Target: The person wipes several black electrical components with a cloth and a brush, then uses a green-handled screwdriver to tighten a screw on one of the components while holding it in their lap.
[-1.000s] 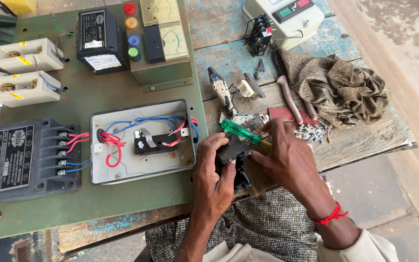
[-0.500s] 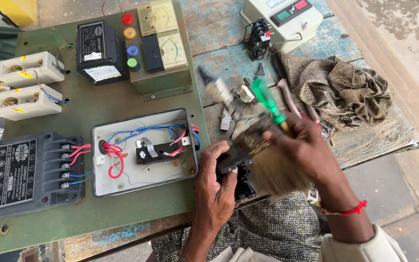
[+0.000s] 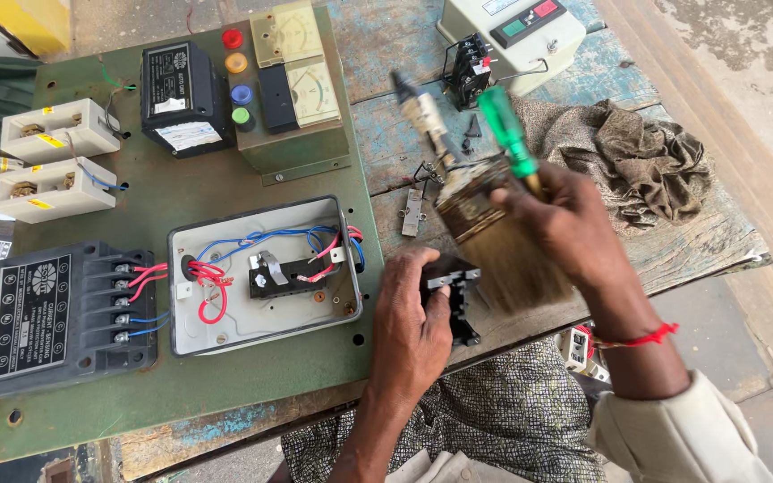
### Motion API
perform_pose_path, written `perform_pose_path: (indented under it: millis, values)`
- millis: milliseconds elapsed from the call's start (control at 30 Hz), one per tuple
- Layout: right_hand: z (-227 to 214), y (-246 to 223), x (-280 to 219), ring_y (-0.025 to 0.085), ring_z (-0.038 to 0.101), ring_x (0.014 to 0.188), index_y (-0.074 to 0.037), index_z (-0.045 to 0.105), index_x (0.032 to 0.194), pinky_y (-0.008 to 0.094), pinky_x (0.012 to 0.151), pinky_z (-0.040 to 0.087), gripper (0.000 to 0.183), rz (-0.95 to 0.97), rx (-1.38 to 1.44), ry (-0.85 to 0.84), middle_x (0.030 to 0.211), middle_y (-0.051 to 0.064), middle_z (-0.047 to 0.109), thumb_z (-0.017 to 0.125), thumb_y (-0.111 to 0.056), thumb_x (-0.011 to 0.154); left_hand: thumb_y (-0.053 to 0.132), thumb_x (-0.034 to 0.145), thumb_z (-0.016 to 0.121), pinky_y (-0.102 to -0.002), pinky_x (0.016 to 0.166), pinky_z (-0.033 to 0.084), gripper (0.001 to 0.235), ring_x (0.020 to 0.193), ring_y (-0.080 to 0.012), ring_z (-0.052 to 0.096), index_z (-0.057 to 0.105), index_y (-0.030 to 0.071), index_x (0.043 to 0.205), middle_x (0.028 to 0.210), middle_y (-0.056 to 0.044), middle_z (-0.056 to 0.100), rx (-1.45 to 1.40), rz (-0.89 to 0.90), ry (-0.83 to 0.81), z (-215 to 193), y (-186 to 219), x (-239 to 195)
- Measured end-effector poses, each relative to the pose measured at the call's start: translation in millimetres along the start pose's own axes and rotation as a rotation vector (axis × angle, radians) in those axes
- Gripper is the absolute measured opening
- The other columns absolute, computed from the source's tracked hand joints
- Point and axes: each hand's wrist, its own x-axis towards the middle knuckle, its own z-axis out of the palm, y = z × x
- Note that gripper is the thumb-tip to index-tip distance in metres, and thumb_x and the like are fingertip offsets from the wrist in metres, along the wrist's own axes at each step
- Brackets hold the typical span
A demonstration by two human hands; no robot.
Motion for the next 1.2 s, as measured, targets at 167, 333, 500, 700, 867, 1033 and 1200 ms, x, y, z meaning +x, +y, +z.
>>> perform_pose_path:
  millis: [167, 333, 500, 700, 867, 1033, 1200]
  values:
    - [26.1, 4.3, 11.0, 0.011, 0.049, 0.067, -0.001, 0.068, 0.085, 0.030, 0.058, 0.039, 0.031, -0.058, -0.178, -0.023, 0.075, 0.003, 0.056, 0.078, -0.030, 0.090, -0.008, 0.081, 0.066, -0.049, 0.104, 0.045, 0.049, 0.119, -0.0407, 0.057, 0.054, -0.003, 0.128, 0.122, -0.023, 0.061, 0.127, 0.096, 0.024, -9.5, -3.9, 9.0]
    - [39.1, 1.5, 17.8, 0.009, 0.055, 0.069, -0.005, 0.071, 0.094, 0.028, 0.061, 0.045, 0.022, -0.120, -0.124, -0.014, 0.076, 0.001, 0.065, 0.074, -0.027, 0.088, -0.010, 0.078, 0.063, -0.050, 0.103, 0.044, 0.049, 0.119, -0.0409, 0.054, 0.053, -0.002, 0.126, 0.122, -0.023, 0.055, 0.112, 0.100, 0.037, -9.8, -6.5, 8.9]
    - [44.5, -2.0, 19.6, 0.011, 0.052, 0.065, 0.001, 0.070, 0.093, 0.032, 0.057, 0.043, 0.029, -0.065, -0.134, 0.026, 0.076, 0.004, 0.064, 0.075, -0.027, 0.093, -0.008, 0.083, 0.064, -0.050, 0.098, 0.045, 0.039, 0.112, -0.0387, 0.054, 0.058, 0.000, 0.121, 0.112, -0.019, 0.056, 0.164, 0.115, 0.063, -4.2, -18.3, 11.4]
    - [48.0, 2.6, 24.4, 0.009, 0.052, 0.067, -0.003, 0.071, 0.096, 0.031, 0.058, 0.043, 0.029, -0.145, -0.144, 0.022, 0.076, 0.002, 0.065, 0.073, -0.032, 0.094, -0.006, 0.093, 0.059, -0.046, 0.101, 0.049, 0.029, 0.114, -0.0341, 0.057, 0.060, -0.003, 0.121, 0.116, -0.018, 0.057, 0.126, 0.105, 0.146, 10.5, -33.7, 18.5]
    - [42.7, 4.4, 27.5, 0.017, 0.047, 0.061, 0.004, 0.061, 0.079, 0.039, 0.055, 0.041, 0.047, -0.140, -0.439, 0.076, 0.066, 0.014, 0.058, 0.078, -0.037, 0.095, 0.022, 0.095, 0.073, -0.050, 0.107, 0.045, 0.040, 0.117, -0.0341, 0.056, 0.060, -0.002, 0.125, 0.127, -0.020, 0.058, 0.239, 0.211, 0.026, 0.2, -15.5, 11.8]
    - [47.7, 3.3, 23.7, 0.019, 0.046, 0.057, 0.002, 0.061, 0.077, 0.042, 0.054, 0.039, 0.049, -0.168, -0.437, 0.128, 0.063, 0.014, 0.057, 0.076, -0.041, 0.097, 0.035, 0.072, 0.082, -0.060, 0.113, 0.033, 0.079, 0.127, -0.0429, 0.048, 0.055, -0.004, 0.136, 0.140, -0.026, 0.049, 0.503, 0.261, -0.146, -13.9, -1.9, 3.2]
    - [56.8, 6.9, 30.6, 0.023, 0.043, 0.057, 0.004, 0.058, 0.077, 0.043, 0.055, 0.040, 0.049, -0.281, -0.429, 0.157, 0.062, 0.018, 0.051, 0.076, -0.037, 0.096, 0.028, 0.075, 0.084, -0.058, 0.122, 0.028, 0.085, 0.139, -0.0432, 0.043, 0.045, 0.000, 0.145, 0.151, -0.024, 0.043, 0.431, 0.291, -0.194, -21.0, -6.5, -3.4]
